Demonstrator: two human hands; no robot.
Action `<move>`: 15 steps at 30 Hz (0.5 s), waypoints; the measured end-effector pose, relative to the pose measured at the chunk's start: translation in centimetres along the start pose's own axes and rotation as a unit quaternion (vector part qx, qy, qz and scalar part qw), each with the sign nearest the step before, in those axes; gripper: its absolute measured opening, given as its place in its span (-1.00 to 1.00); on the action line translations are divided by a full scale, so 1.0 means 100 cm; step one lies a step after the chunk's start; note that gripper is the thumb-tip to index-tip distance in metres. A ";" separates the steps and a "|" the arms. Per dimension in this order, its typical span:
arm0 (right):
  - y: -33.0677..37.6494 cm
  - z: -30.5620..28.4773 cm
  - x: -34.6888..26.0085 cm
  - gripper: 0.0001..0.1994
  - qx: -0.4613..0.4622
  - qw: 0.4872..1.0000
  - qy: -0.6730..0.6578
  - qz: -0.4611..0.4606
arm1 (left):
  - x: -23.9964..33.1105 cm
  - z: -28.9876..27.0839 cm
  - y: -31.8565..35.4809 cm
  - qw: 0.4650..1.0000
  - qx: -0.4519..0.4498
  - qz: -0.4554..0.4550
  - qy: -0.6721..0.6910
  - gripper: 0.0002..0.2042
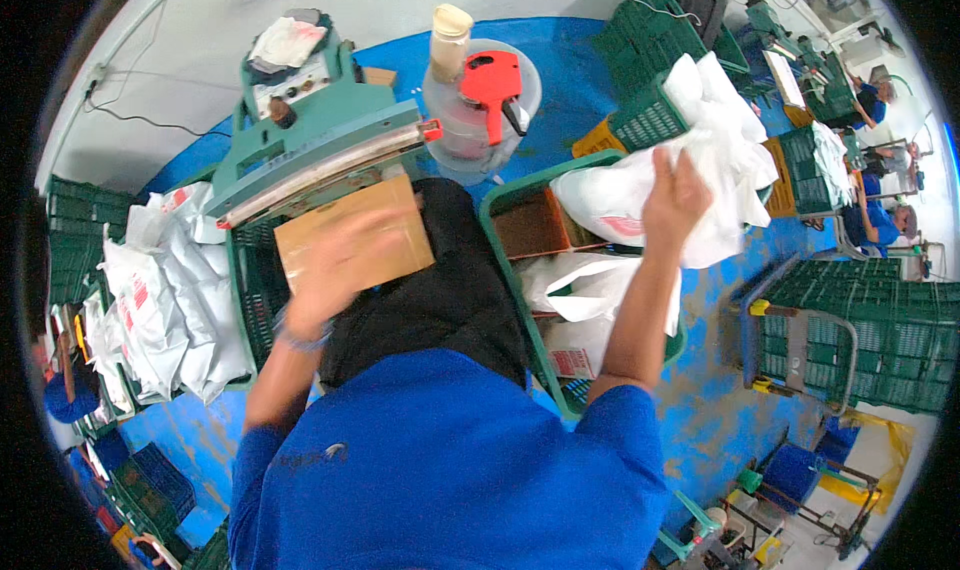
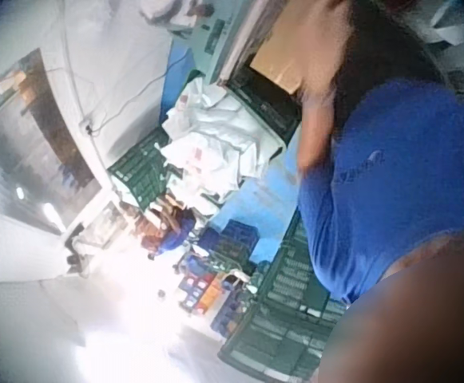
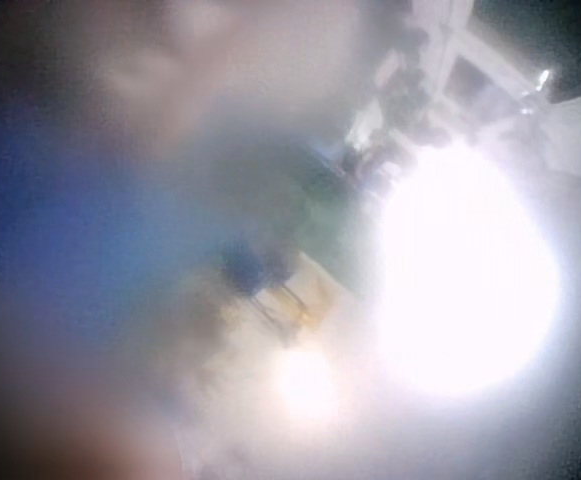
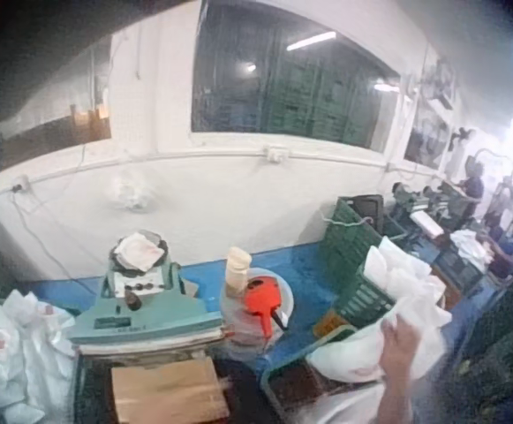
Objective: The person repeatedly places white pouches into a heat-sealing machine, presses the lever to seal them, and then places the sealed pouches into a green basket. The process is repeated continuously throughout the clip.
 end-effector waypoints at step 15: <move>-0.013 0.048 -0.235 -0.63 -0.485 0.807 -0.028 -0.335 | 0.052 -0.103 0.004 0.969 0.208 0.095 0.098 -0.80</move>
Point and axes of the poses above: each hand's wrist, its own y-axis away from the middle knuckle, its own z-axis out of the palm, x = y × z, the point moved 9 cm from there along -y, towards the middle knuckle, and after that the axes turned 9 degrees about -x, right-handed, at the moved point
